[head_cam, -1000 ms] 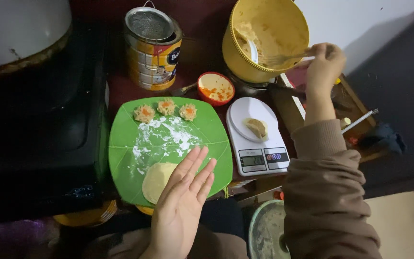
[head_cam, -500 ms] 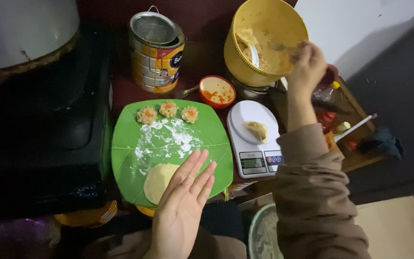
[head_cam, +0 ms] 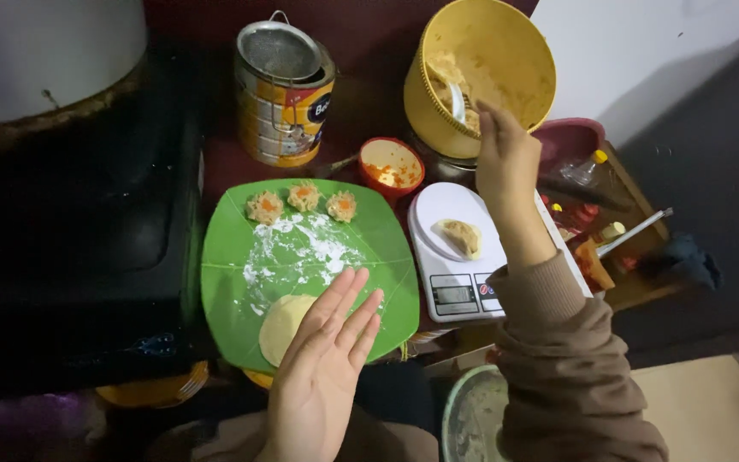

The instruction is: Preparing dumplings by placing meat filling onto wrappers and folding them.

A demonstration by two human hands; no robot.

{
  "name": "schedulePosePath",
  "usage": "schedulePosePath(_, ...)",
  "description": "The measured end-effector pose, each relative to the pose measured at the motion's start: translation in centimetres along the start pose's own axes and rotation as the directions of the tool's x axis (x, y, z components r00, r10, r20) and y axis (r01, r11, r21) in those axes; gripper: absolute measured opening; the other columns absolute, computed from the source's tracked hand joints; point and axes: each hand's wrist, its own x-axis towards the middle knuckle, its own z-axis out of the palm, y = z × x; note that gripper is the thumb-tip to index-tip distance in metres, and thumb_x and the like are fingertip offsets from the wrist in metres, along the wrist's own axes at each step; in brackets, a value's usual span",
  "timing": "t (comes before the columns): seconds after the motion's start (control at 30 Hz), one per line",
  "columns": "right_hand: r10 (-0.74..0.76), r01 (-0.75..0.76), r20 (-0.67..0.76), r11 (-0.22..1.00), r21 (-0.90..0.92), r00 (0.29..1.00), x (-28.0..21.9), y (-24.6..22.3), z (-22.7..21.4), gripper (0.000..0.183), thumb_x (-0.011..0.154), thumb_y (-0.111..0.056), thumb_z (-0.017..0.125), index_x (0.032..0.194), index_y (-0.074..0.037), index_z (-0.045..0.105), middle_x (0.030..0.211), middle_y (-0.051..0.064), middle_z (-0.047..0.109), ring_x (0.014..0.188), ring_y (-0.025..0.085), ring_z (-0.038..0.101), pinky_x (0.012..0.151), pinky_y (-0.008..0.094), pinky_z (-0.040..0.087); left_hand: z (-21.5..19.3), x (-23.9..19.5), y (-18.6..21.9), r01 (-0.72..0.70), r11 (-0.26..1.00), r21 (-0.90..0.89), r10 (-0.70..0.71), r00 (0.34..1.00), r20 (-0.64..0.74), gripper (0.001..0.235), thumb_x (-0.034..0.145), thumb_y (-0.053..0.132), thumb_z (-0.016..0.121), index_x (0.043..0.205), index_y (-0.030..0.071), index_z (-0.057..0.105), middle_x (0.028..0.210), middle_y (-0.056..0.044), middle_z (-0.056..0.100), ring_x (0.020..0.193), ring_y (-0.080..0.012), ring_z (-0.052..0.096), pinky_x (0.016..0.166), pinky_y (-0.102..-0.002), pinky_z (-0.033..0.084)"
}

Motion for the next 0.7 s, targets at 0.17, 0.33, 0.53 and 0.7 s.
schedulePosePath(0.17,-0.036,0.057,-0.181,0.991,0.118,0.983,0.4,-0.7,-2.7,0.023,0.110,-0.009,0.054,0.120,0.004,0.071,0.115,0.019,0.076,0.103,0.027,0.075,0.091,0.035,0.063,-0.5,0.0,-0.6,0.018,1.000,0.001,-0.018,1.000,-0.022,0.057,0.104,0.025,0.053,0.155,0.003,0.043,0.165,-0.021,0.036,0.147,-0.0374,0.043,0.117,-0.046,0.033)
schedulePosePath(0.33,0.264,-0.031,-0.399,0.864,0.503,0.878,2.4,4.9,-1.9,0.029,0.104,-0.019,0.055,0.111,0.003,0.072,0.099,0.015,0.079,0.090,0.022,0.080,0.082,0.032,0.071,0.1,-0.3,0.2,0.004,1.000,-0.023,-0.004,1.000,0.011,0.056,0.107,0.021,0.050,0.157,0.000,0.039,0.166,-0.022,0.032,0.147,-0.0389,0.041,0.119,-0.048,0.032)
schedulePosePath(0.53,0.694,-0.168,-0.293,0.515,0.840,0.658,4.1,11.2,-0.4,0.026,0.098,-0.014,0.056,0.105,0.004,0.073,0.100,0.020,0.079,0.090,0.025,0.081,0.080,0.032,0.074,-0.3,-0.4,-0.3,-0.008,1.000,-0.017,0.008,1.000,0.016,0.057,0.105,0.023,0.052,0.157,0.002,0.040,0.166,-0.023,0.033,0.148,-0.0389,0.041,0.118,-0.047,0.031)
schedulePosePath(0.7,0.539,-0.195,-0.398,0.742,0.642,0.742,3.2,8.7,0.1,0.030,0.100,-0.021,0.051,0.107,-0.001,0.073,0.099,0.010,0.080,0.091,0.017,0.081,0.081,0.026,0.072,-0.1,-0.5,0.2,-0.004,1.000,-0.029,0.004,1.000,0.025,0.057,0.108,0.021,0.050,0.159,-0.001,0.036,0.166,-0.023,0.031,0.148,-0.0404,0.040,0.119,-0.049,0.030)
